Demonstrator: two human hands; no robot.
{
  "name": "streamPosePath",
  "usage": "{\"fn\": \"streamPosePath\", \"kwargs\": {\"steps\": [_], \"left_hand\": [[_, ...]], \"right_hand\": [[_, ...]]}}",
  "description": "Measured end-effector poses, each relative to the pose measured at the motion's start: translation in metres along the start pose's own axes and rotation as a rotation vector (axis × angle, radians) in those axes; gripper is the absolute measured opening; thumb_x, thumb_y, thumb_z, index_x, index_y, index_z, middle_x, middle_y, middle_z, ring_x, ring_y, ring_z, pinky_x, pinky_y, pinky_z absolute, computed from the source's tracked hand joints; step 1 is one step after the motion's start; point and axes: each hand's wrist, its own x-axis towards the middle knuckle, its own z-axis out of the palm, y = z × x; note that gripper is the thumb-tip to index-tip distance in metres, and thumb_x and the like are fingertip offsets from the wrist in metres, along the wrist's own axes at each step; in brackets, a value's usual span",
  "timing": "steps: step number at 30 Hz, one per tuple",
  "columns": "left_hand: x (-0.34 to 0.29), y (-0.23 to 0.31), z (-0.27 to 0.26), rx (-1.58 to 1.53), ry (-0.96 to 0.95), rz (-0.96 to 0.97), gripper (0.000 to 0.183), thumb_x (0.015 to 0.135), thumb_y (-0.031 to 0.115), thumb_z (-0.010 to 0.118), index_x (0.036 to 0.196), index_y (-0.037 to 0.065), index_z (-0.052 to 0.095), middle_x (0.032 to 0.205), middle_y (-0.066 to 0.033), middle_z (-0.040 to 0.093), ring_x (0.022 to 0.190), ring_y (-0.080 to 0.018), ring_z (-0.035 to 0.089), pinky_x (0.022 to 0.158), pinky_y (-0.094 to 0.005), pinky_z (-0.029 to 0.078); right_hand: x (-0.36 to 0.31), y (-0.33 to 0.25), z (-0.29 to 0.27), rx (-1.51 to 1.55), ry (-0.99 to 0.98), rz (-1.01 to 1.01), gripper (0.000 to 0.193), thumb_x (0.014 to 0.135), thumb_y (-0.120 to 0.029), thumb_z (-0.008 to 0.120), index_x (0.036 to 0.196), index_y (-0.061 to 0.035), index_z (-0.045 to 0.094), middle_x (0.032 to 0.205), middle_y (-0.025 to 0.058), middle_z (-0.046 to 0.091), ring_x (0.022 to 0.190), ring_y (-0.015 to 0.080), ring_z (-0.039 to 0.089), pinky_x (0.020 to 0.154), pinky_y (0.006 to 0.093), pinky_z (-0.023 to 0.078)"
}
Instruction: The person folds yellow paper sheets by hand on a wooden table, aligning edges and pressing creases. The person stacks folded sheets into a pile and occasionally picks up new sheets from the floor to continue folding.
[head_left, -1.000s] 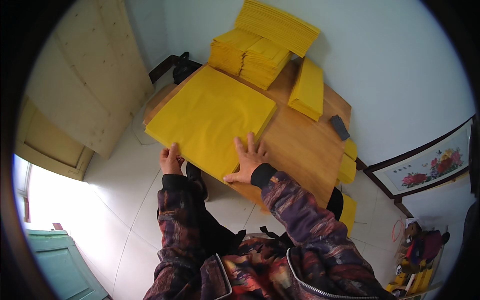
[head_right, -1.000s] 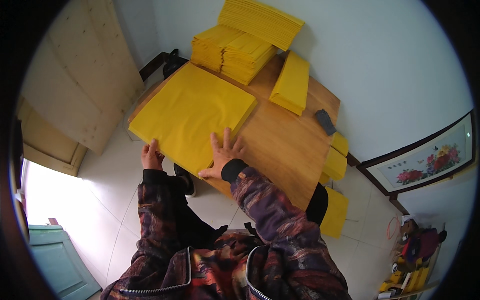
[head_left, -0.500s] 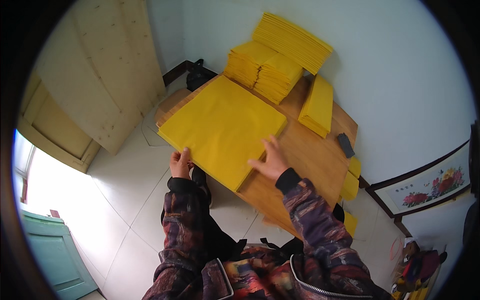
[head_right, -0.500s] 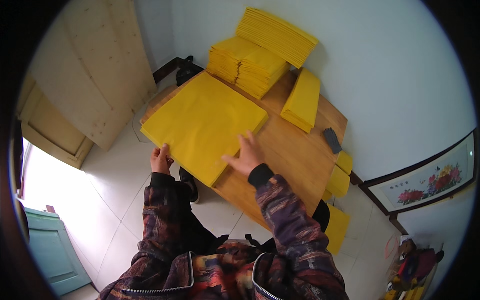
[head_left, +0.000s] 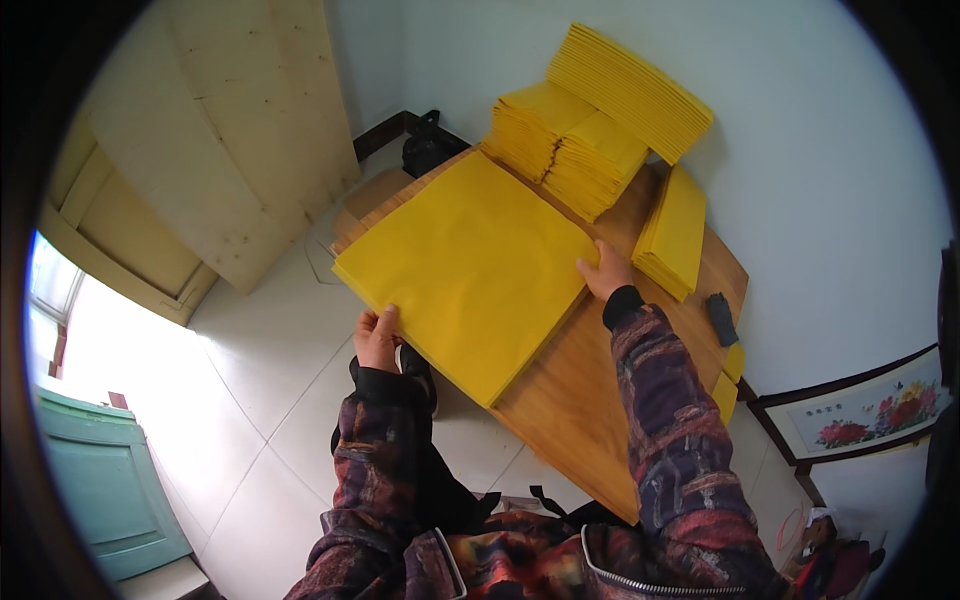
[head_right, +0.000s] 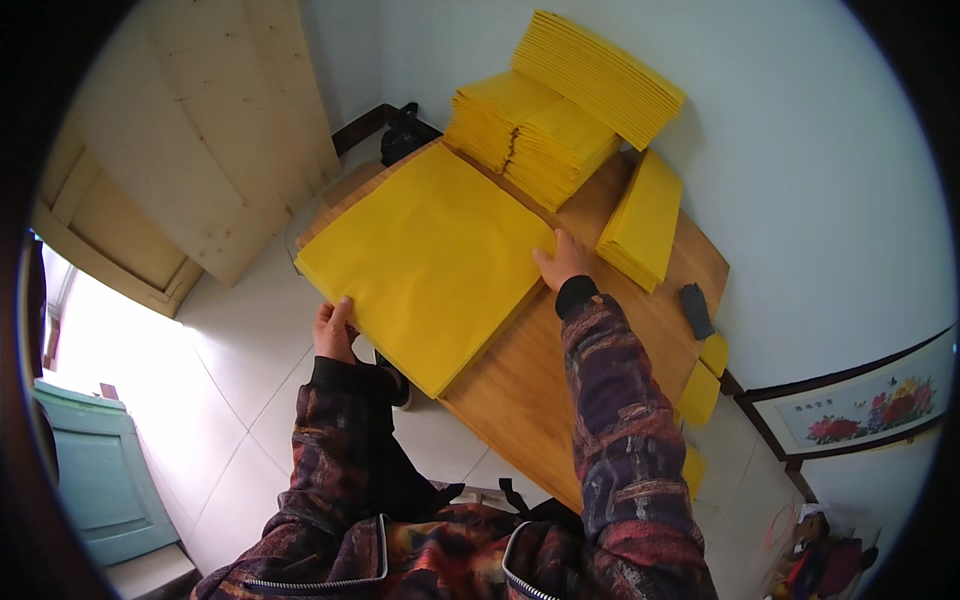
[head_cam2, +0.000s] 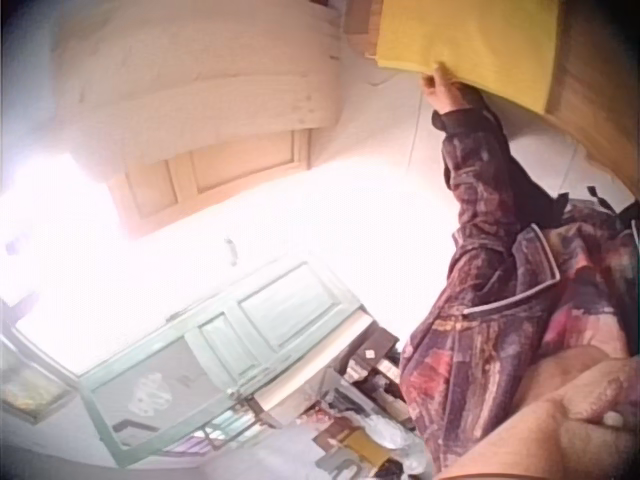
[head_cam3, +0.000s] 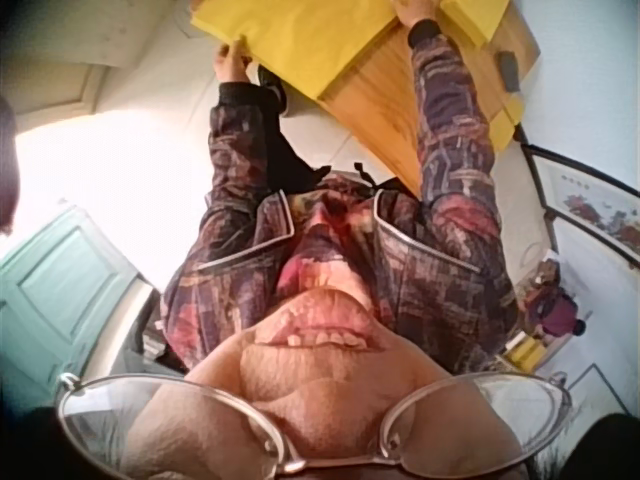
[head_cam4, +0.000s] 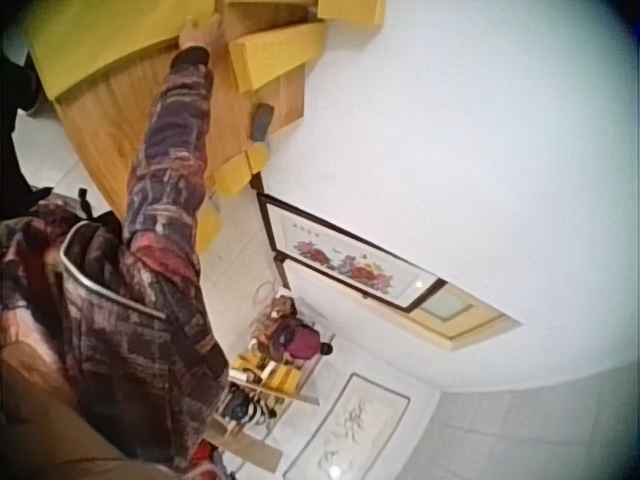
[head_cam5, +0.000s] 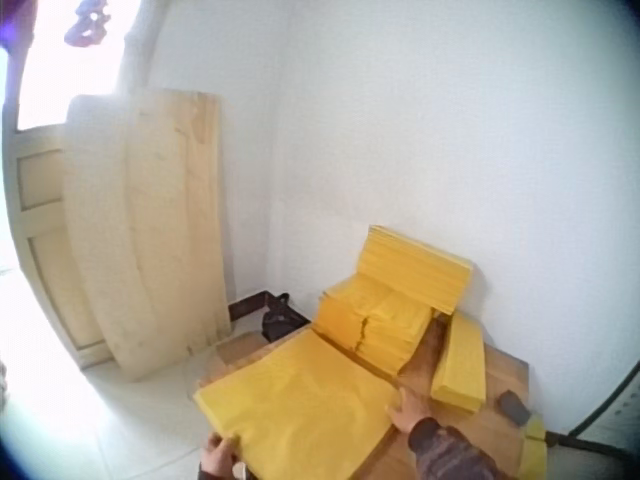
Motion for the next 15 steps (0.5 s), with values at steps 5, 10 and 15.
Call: {"fn": "streamPosePath", "kwargs": {"steps": [5, 10, 15], "left_hand": [[-0.002, 0.002, 0.001, 0.013, -0.010, 0.006, 0.019, 0.088, 0.025, 0.068, 0.086, 0.010, 0.055, 0.071, 0.0013, 0.059, 0.055, -0.0062, 0.048, 0.051, -0.0207, 0.040], [-0.004, 0.010, -0.001, 0.089, -0.049, 0.002, 0.019, 0.090, 0.024, 0.065, 0.093, 0.006, 0.058, 0.080, -0.0016, 0.062, 0.065, -0.0101, 0.056, 0.059, -0.0242, 0.046], [0.019, 0.027, -0.007, 0.254, 0.008, 0.046, 0.022, 0.087, 0.024, 0.066, 0.088, 0.004, 0.057, 0.071, -0.0013, 0.060, 0.057, -0.0094, 0.054, 0.051, -0.0238, 0.044]], "right_hand": [[0.000, -0.002, -0.007, -0.074, 0.016, -0.025, 0.067, 0.084, -0.041, 0.066, 0.131, 0.0031, 0.049, 0.132, 0.0237, 0.052, 0.122, 0.0363, 0.049, 0.105, 0.0415, 0.038], [-0.002, -0.012, -0.023, -0.116, -0.086, 0.030, 0.065, 0.080, -0.045, 0.067, 0.127, -0.0019, 0.053, 0.131, 0.0203, 0.052, 0.121, 0.0342, 0.049, 0.102, 0.0427, 0.040], [-0.023, -0.023, -0.032, -0.139, -0.108, 0.002, 0.058, 0.073, -0.047, 0.073, 0.106, -0.0007, 0.062, 0.106, 0.0205, 0.064, 0.104, 0.0346, 0.060, 0.087, 0.0443, 0.048]]}}
